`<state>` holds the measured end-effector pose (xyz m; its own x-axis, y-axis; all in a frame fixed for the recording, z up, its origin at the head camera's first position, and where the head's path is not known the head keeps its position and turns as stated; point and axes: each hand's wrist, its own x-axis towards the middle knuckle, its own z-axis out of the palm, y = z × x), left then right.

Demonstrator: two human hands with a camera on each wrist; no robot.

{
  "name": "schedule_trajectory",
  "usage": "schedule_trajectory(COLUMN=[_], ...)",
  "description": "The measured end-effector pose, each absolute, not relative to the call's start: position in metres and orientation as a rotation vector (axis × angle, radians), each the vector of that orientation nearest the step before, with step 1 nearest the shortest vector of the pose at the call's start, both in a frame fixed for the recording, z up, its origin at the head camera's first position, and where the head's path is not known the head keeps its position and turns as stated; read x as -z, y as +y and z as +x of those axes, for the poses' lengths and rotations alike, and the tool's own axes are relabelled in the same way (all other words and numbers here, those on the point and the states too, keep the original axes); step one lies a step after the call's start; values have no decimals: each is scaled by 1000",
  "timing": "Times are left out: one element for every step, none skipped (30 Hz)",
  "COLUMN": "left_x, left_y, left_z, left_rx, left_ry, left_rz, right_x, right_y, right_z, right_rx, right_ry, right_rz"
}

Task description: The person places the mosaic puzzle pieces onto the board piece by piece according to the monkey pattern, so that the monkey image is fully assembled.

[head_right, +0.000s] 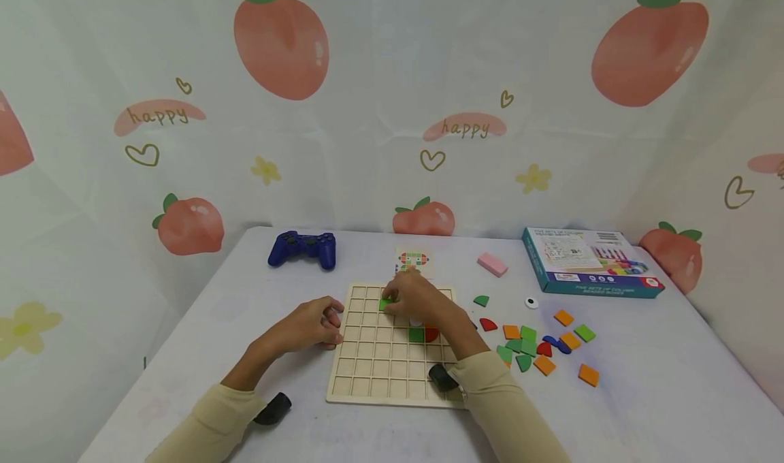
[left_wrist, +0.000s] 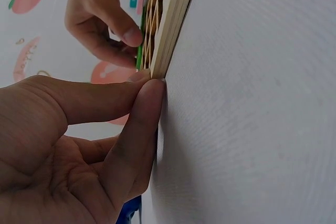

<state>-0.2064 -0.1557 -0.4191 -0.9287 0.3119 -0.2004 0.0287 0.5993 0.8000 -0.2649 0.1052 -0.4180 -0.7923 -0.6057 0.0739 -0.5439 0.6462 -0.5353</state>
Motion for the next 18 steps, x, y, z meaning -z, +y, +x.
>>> schedule_trajectory(left_x=[419,418,418,417,417,417,417,417,417,417,417,417,418,418,418,418,418,417], left_y=[-156,-156,-156,-156,-156,-157,-157,-157,-157,-157,-157,-157,-157,-157,-158,-157,-158,-158], left_z=[-206,-206,-205,-205,-205,-204,-204,-204,-204,-204,-204,-204,-204,-205,-205,-205,-205,-205], left_rx=[-1250,-1253,-1256,-1258,-1259,-1262,-1265,-1265,-1265,-1268,-1269,-1270,-1269,-1268,-1271,-1271,-1269,-1269], left_ry=[2510,2508,2508,2508,2508,2506,2504,2504,2502,2499,2498,2496,2496,2496,2494,2495,2496,2496], left_rz=[283,285,289,295,300,307,313,312,316,318,318,321,321,323,324,323,322,321], right_x=[418,417,417,417,417,417,417,417,417,416,416,415,413,412,411,410,409,407], right_y=[105,105,105,105,105,106,106,106,107,108,109,111,112,114,116,119,121,124], right_z=[-264,-264,-264,-264,-263,-263,-262,-262,-262,-261,-261,-261,-260,-260,-260,-259,-259,-258], right_rx=[840,839,833,826,821,818,818,818,821,828,840,855,869,883,901,921,937,950], right_ry=[2745,2744,2746,2750,2752,2753,2750,2746,2742,2735,2726,2716,2707,2699,2689,2677,2668,2662], right_rz=[-956,-957,-962,-960,-951,-938,-925,-924,-921,-917,-923,-927,-929,-934,-927,-916,-902,-878])
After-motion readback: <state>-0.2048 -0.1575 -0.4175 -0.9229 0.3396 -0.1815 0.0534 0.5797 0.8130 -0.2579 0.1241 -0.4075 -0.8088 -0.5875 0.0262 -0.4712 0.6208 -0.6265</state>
